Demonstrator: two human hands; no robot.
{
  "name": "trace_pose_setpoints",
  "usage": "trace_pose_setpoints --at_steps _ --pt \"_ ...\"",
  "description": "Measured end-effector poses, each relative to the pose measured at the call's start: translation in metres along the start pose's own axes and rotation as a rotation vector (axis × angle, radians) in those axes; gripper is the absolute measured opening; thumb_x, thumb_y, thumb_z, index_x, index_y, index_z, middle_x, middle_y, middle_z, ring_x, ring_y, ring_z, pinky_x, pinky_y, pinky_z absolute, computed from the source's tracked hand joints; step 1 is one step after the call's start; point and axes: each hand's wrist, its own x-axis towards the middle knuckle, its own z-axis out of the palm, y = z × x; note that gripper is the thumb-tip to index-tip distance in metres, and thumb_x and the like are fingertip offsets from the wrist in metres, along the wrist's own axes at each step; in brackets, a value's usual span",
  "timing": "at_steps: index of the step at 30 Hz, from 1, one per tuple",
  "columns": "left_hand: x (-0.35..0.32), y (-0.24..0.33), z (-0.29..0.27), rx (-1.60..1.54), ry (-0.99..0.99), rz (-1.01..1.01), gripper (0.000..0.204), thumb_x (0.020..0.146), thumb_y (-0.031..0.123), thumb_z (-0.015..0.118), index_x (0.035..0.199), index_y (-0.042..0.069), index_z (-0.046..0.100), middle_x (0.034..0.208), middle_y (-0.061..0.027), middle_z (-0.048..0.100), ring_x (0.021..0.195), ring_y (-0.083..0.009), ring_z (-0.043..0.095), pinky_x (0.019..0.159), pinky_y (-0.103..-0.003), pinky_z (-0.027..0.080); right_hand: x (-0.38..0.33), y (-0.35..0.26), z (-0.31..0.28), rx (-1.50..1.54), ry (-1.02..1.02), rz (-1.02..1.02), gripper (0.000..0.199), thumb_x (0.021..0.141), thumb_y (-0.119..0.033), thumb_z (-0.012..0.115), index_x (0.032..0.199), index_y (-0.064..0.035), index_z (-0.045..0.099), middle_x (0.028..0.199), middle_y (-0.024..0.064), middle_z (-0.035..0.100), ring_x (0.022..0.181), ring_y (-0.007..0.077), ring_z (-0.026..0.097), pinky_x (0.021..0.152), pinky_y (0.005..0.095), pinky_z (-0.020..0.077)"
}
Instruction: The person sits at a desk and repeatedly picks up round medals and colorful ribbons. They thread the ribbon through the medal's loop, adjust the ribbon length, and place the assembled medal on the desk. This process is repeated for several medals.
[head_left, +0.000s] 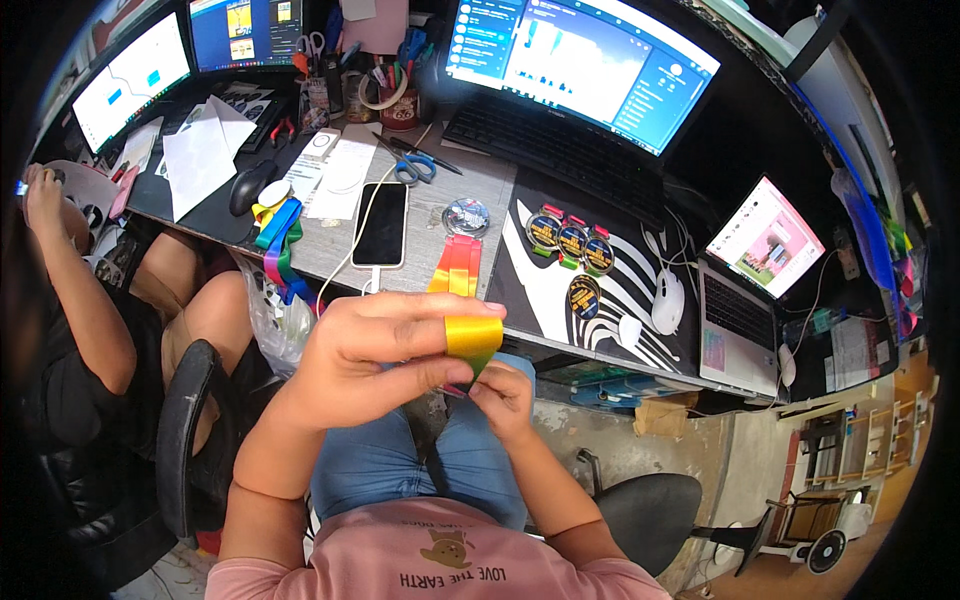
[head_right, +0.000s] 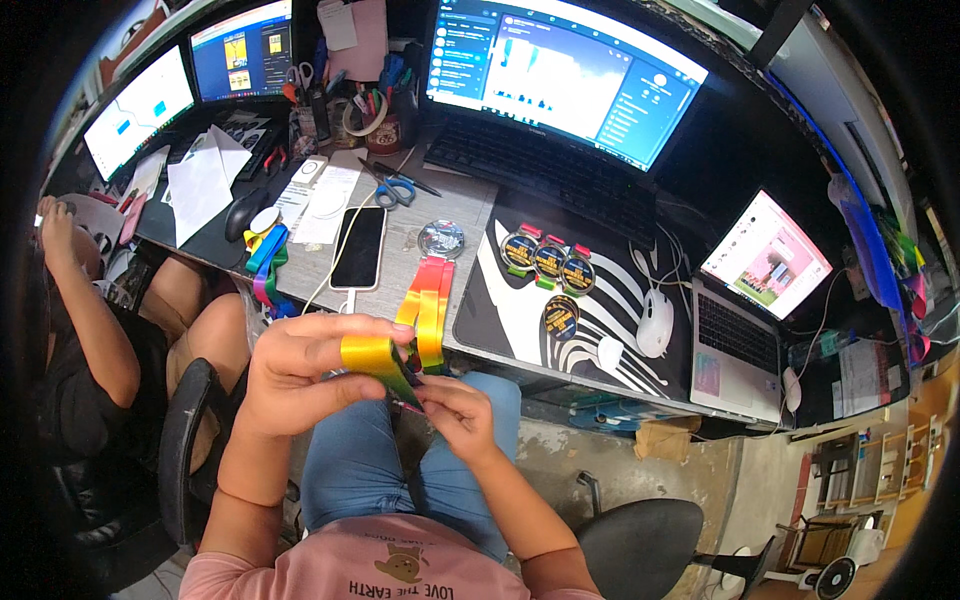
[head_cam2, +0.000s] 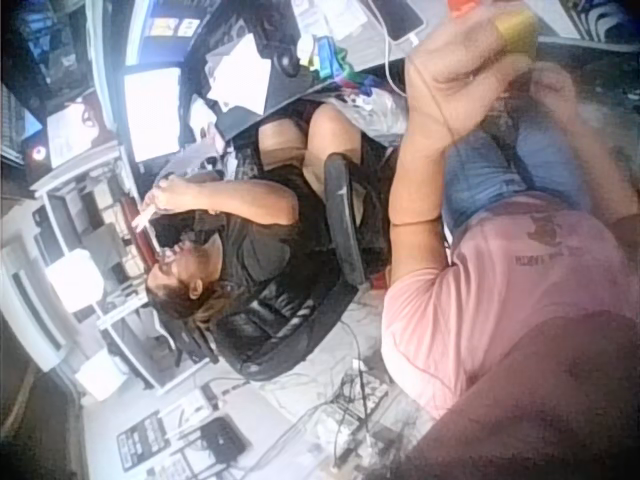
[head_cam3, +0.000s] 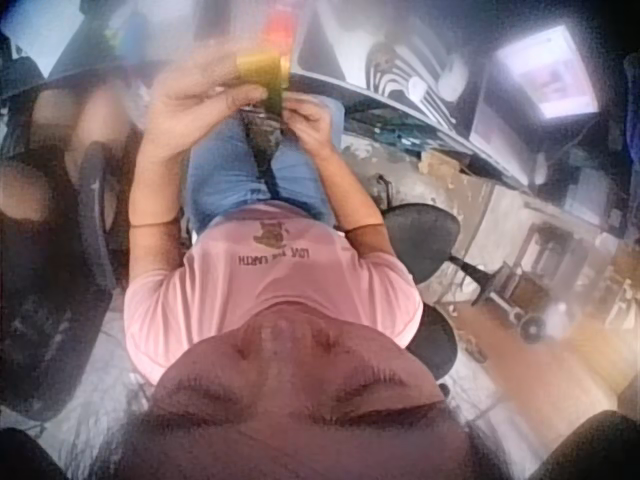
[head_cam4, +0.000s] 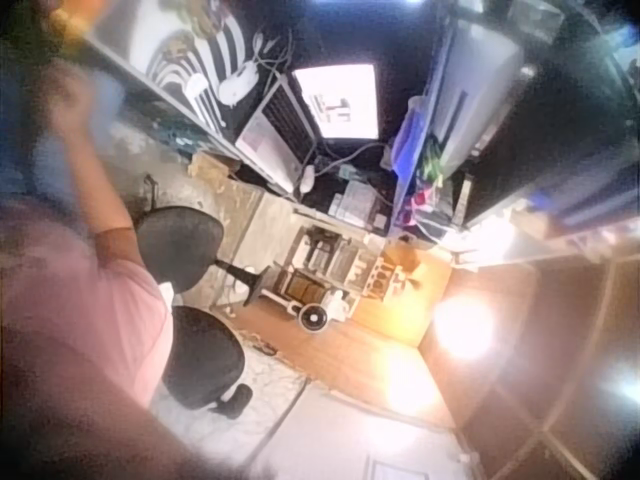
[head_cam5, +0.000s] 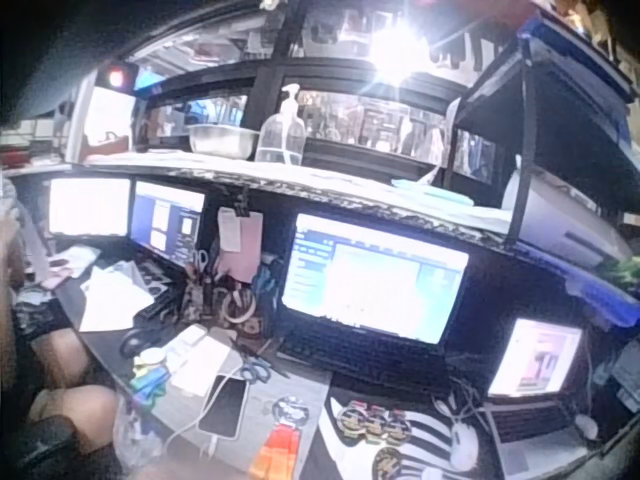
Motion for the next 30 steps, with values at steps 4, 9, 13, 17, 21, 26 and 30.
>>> trace_pose_setpoints --at_steps 4,9,13,17,21,26,30 --pt "-0.001 -0.006 0.005 0.266 0.05 0.025 0.035 0.074 -0.003 0.075 0.109 -0.001 0.069 0.094 -0.0134 0.073 0.081 -0.0242 0.071 0.073 -0.03 0.054 -0.003 0.004 -0.001 0.043 -0.04 -0.049 0.021 0.078 0.0 0.074 0.099 0.0021 0.071 0.099 0.0181 0.07 0.093 0.0271 0.068 0.08 0.0324 0.0524" --pt "-0.004 -0.003 0.007 0.347 0.097 0.04 0.035 0.074 -0.003 0.075 0.108 0.0 0.07 0.084 -0.012 0.072 0.068 -0.0217 0.069 0.066 -0.029 0.051 -0.004 0.005 0.01 -0.155 0.081 -0.152 0.021 0.071 0.0 0.081 0.09 0.0024 0.071 0.094 0.0178 0.07 0.083 0.0273 0.069 0.074 0.0326 0.0535" --pt "-0.004 -0.01 0.001 0.383 0.096 0.148 0.033 0.074 -0.004 0.074 0.106 0.0 0.07 0.081 -0.0111 0.071 0.065 -0.0212 0.068 0.065 -0.029 0.05 -0.008 0.002 0.013 -0.239 0.181 -0.169 0.016 0.072 0.001 0.079 0.085 0.0027 0.07 0.092 0.0169 0.069 0.081 0.0266 0.068 0.071 0.0315 0.053" --pt "-0.005 -0.012 0.0 0.378 0.084 0.124 0.03 0.074 -0.004 0.074 0.103 -0.001 0.07 0.083 -0.0114 0.072 0.067 -0.0207 0.068 0.065 -0.029 0.05 -0.009 0.001 0.014 -0.269 0.191 -0.201 0.016 0.073 0.003 0.078 0.087 0.0031 0.07 0.092 0.0168 0.068 0.078 0.025 0.067 0.069 0.0305 0.0522" --pt "-0.006 -0.008 -0.002 0.361 0.068 0.04 0.028 0.072 -0.004 0.075 0.1 -0.002 0.07 0.083 -0.0125 0.072 0.069 -0.0213 0.069 0.066 -0.029 0.051 -0.014 0.001 0.012 -0.252 0.196 -0.191 0.013 0.081 0.004 0.072 0.092 0.0035 0.067 0.093 0.0156 0.068 0.083 0.0206 0.066 0.072 0.028 0.0507" --pt "-0.005 -0.009 -0.006 0.132 0.018 0.153 0.03 0.07 -0.004 0.078 0.099 0.0 0.071 0.077 -0.0132 0.069 0.071 -0.0279 0.067 0.069 -0.033 0.052 -0.014 -0.016 0.028 0.153 0.385 0.111 0.015 0.085 0.003 0.066 0.1 0.0011 0.069 0.095 0.0168 0.069 0.084 0.0254 0.066 0.076 0.0323 0.0507" --pt "-0.009 -0.008 -0.012 0.062 -0.01 0.089 0.022 0.068 0.001 0.082 0.086 -0.003 0.071 0.072 -0.0131 0.069 0.069 -0.0261 0.068 0.073 -0.035 0.053 0.008 -0.031 0.006 -0.485 0.138 -0.219 0.028 0.077 0.003 0.069 0.104 -0.0038 0.071 0.089 0.0114 0.07 0.079 0.0245 0.063 0.071 0.0344 0.048"
